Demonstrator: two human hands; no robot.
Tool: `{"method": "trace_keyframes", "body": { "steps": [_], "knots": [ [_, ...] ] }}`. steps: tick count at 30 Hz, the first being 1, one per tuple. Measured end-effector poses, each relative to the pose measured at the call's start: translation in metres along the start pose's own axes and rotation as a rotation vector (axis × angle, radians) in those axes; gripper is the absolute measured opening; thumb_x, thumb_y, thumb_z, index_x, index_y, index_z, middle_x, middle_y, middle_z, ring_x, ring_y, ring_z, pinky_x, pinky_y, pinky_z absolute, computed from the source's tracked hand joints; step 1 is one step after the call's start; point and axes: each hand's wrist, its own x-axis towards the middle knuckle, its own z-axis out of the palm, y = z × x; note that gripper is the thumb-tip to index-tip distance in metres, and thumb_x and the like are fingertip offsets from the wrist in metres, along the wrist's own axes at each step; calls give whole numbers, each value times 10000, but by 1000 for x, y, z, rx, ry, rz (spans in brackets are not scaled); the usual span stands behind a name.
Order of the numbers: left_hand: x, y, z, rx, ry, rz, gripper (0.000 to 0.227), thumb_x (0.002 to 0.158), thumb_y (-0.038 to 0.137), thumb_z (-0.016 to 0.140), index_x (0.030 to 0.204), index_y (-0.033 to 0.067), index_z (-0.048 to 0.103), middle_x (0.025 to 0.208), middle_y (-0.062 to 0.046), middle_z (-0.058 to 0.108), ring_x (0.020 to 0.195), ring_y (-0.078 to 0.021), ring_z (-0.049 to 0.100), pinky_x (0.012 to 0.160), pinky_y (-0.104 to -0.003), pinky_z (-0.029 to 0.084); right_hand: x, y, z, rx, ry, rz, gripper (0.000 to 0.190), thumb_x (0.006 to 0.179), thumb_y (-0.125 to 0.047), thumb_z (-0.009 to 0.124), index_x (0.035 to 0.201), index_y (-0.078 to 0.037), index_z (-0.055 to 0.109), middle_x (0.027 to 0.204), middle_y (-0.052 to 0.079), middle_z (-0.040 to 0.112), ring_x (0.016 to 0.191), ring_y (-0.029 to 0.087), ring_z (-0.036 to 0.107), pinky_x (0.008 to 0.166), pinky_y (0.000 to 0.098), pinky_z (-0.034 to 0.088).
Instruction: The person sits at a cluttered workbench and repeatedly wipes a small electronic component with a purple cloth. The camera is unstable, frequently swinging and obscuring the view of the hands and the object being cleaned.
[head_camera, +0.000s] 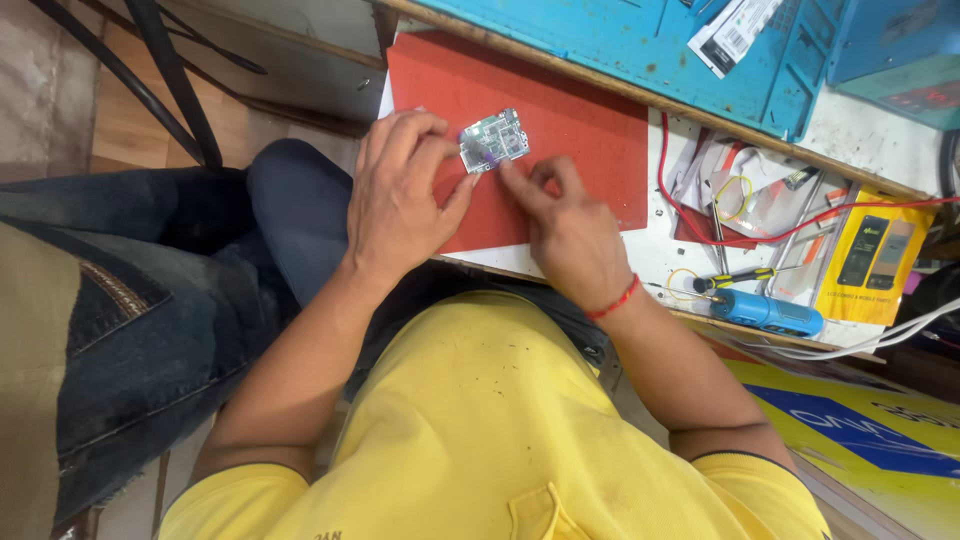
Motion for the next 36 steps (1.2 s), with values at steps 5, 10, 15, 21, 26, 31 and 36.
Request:
{"method": "trace_keyframes", "body": {
  "steps": [5,10,15,21,26,31,36],
  "knots": [
    [-1,3,-6,14,5,10,322,836,162,866,1062,35,676,1225,-113,610,1234,-346,563,1056,-475,454,3,-10,-1,-11,-80,15,553,861,31,584,1378,-146,666,1097,119,617,672,353,660,607,474,554],
    [-2,7,-5,6,5,2,347,832,152,856,1102,23,680,1212,-122,615,1237,-358,563,1059,-483,451,0,-7,2,5,-37,35,578,873,59,555,1415,-134,614,1137,151,608,738,395,662,610,478,549],
    [-1,2,-3,-6,11,-4,388,828,165,856,1132,14,668,1218,-141,610,1238,-362,560,1066,-486,448,2,-2,4,8,-23,59,586,865,57,570,1409,-156,616,1118,140,620,677,383,660,610,494,550],
    [-2,-1,-2,-7,0,-4,419,835,160,846,1180,10,663,1230,-138,604,1249,-358,554,1085,-481,444,1,1,4,-14,-5,16,536,881,35,593,1386,-140,642,1140,130,615,744,387,671,616,490,538],
    [-3,1,-8,15,12,-3,412,832,170,850,1163,17,660,1226,-137,605,1245,-359,550,1069,-492,439,3,-2,3,40,-88,5,517,885,20,616,1378,-136,644,1124,130,612,725,377,663,604,488,539],
    [-3,1,-1,0,11,-4,397,853,174,848,1172,29,664,1220,-118,609,1249,-345,555,1078,-481,448,-6,6,5,14,-8,1,577,866,61,598,1400,-152,644,1143,125,605,767,380,669,653,482,545],
    [-5,1,-3,0,0,-3,424,853,173,850,1198,23,656,1236,-130,603,1257,-355,550,1088,-479,448,-14,1,4,40,-47,53,587,843,76,586,1385,-139,643,1142,143,616,734,382,662,631,484,544]
  ]
}}
